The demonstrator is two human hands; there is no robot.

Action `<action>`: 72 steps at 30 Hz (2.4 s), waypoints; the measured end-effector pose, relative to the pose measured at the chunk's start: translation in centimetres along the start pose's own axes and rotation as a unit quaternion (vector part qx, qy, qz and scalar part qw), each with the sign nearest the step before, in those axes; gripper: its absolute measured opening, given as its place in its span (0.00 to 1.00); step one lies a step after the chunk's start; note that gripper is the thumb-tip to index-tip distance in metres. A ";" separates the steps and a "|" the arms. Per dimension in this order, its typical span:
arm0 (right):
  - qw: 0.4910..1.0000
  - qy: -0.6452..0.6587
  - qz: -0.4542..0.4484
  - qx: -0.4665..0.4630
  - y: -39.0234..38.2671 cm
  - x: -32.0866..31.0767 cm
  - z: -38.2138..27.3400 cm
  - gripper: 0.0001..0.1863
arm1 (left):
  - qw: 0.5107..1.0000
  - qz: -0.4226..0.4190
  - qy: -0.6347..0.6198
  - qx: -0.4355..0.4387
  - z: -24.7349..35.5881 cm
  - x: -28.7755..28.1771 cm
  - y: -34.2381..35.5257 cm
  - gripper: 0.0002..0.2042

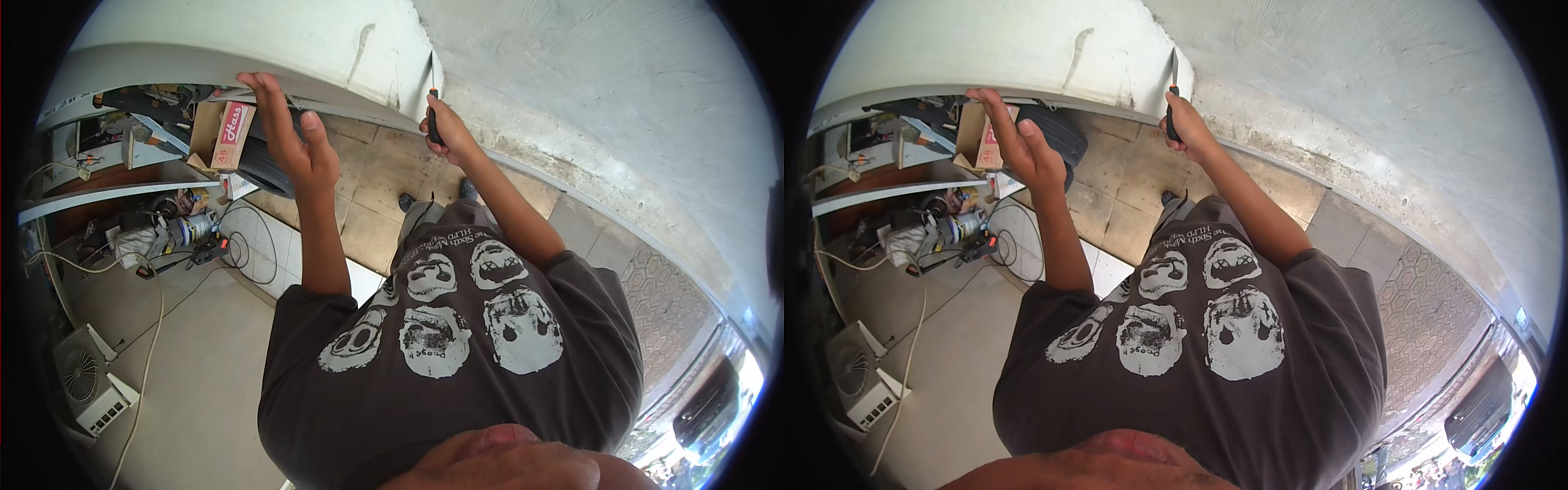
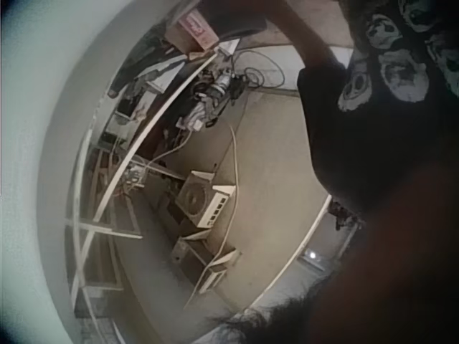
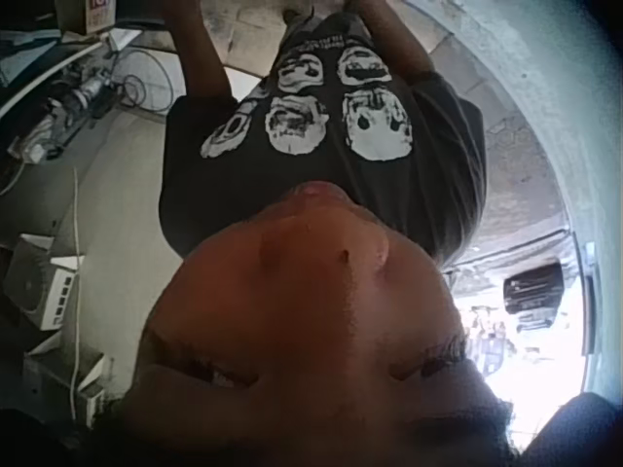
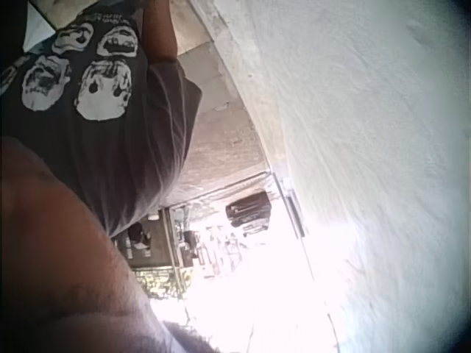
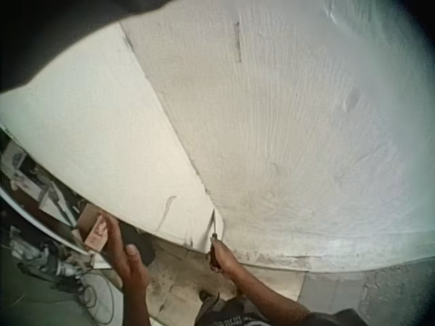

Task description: The person scrapes old paint or plaster from a wall and a ceiling beam using a putty knife.

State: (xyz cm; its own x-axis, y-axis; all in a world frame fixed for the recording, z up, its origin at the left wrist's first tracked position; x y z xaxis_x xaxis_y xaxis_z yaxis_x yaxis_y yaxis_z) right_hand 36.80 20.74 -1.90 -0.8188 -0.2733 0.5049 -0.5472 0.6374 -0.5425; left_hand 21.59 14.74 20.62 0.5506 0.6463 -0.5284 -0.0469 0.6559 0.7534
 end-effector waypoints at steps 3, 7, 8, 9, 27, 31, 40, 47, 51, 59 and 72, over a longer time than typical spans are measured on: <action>0.999 -0.027 -0.016 -0.035 -0.3 0.8 -0.8 0.22 | 1.000 -0.006 -0.001 0.003 0.0 -0.1 0.0 0.30; 0.997 -0.046 0.008 -0.057 -1.0 1.9 -1.7 0.21 | 1.000 -0.004 -0.001 -0.006 -0.2 -0.3 -0.1 0.29; 0.996 -0.057 0.009 -0.066 -1.1 2.3 -2.0 0.21 | 1.000 -0.007 0.001 -0.006 -0.3 -0.2 0.0 0.29; 0.994 -0.062 0.018 -0.090 -1.4 2.6 -2.4 0.21 | 1.000 -0.003 0.003 0.002 -0.2 -0.3 0.1 0.29; 0.986 -0.099 -0.058 -0.120 -4.1 4.9 -4.4 0.20 | 1.000 -0.019 0.005 -0.020 -0.3 -0.4 -0.1 0.30; 0.999 -0.024 0.001 -0.036 -5.9 5.1 -4.6 0.19 | 0.999 0.005 -0.016 -0.030 -0.5 -0.4 -0.1 0.31; 0.990 -0.057 -0.084 -0.093 -10.4 9.5 -8.9 0.25 | 0.999 -0.008 -0.019 -0.028 -0.2 -0.7 -0.1 0.31; 0.997 -0.009 -0.038 -0.064 -10.5 9.7 -11.4 0.25 | 0.999 -0.009 -0.024 -0.037 0.0 -0.6 0.1 0.31; 0.994 -0.053 -0.097 0.000 -12.9 10.6 -10.3 0.24 | 0.999 -0.008 -0.027 -0.023 0.0 -0.8 0.2 0.32; 0.988 -0.093 -0.122 -0.035 -14.1 12.0 -9.1 0.27 | 0.999 -0.014 -0.026 -0.024 0.0 -0.6 0.1 0.34; 0.984 0.008 -0.136 -0.115 -8.6 8.9 -12.2 0.24 | 0.999 -0.010 -0.012 -0.028 -0.1 -0.4 0.1 0.35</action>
State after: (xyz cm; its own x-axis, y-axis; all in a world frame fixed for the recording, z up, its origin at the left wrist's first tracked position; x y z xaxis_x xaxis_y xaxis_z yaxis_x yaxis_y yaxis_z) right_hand 36.40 21.61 15.47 -0.6443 -0.4460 0.6213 -0.6898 0.6897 -0.2203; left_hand 21.30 14.56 20.88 0.5721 0.6232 -0.5332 -0.0819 0.6902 0.7189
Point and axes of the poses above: each hand's wrist, its own y-axis towards the middle knuckle, its own x-axis out of the palm, z = x × y, the point moved 6 cm from there along y, towards the middle knuckle, and after that the axes turned 4 degrees about -y, right-handed, at the moved point
